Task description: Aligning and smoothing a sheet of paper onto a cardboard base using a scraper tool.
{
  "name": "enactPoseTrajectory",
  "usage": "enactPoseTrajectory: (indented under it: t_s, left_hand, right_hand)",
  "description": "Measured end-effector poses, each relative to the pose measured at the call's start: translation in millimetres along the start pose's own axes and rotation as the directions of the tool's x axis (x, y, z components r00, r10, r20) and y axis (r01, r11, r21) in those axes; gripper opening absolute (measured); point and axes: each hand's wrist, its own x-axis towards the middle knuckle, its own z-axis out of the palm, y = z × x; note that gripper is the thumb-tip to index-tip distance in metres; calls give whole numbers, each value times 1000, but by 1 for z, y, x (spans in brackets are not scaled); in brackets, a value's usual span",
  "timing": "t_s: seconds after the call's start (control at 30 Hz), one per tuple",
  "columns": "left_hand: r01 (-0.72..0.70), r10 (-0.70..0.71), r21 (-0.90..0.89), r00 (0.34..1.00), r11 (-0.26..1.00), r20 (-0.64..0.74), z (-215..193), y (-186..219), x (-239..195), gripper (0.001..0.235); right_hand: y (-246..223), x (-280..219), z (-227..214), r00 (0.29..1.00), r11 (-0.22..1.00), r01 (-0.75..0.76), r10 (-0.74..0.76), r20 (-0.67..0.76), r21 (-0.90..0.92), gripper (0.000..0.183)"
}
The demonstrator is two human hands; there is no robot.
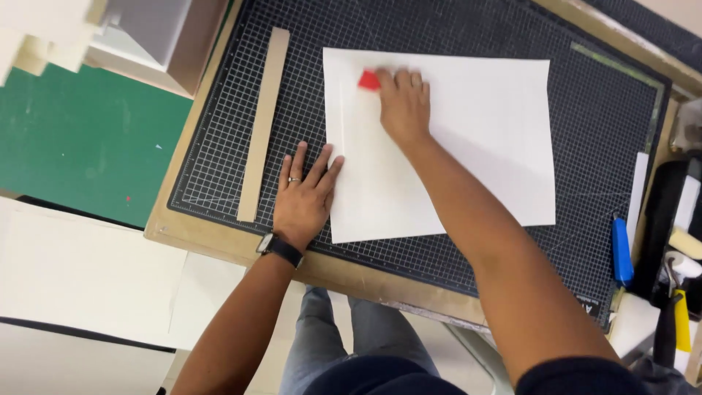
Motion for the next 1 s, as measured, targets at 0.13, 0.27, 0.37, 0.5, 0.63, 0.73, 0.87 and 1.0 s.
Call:
enactPoseTrajectory:
  t_s: [0.13, 0.27, 0.37, 0.5, 0.63, 0.73, 0.87, 1.0]
  left_hand:
    - [9, -8, -2, 999, 1000, 44, -2, 1, 0, 52]
    - [20, -19, -7, 998, 1000, 66, -5, 2, 0, 52]
    - [22, -23, 7, 996, 1000, 82, -5, 3, 3, 52]
    - [15, -15, 9, 999, 1000, 46, -3, 1, 0, 53]
    - [3, -3, 20, 1000, 1000, 20, -4, 0, 6, 54]
    - [7, -8, 20, 999, 1000, 37, -1, 0, -2, 53]
    - [-114, 112, -1, 980, 993, -162, 4, -6, -1, 53]
    - [21, -21, 7, 999, 1000, 48, -3, 3, -2, 52]
  right_hand:
    - [-7, -11, -17, 999, 998, -26, 24, 38, 61, 35]
    - [-14, -59, -36, 987, 995, 28, -43, 156, 97, 33]
    - [-3, -27, -13, 993, 997, 39, -45, 106, 59, 33]
    - [-8, 21, 2, 994, 997, -70, 67, 81, 36, 33]
    - [-6, -9, -19, 998, 997, 8, -13, 66, 74, 34]
    - [-7, -10, -15, 988, 998, 13, -22, 152, 58, 37]
    - [-15, 21, -15, 995, 999, -12, 15, -94, 31, 34]
    - [-18, -21, -26, 986, 994, -32, 14, 164, 108, 33]
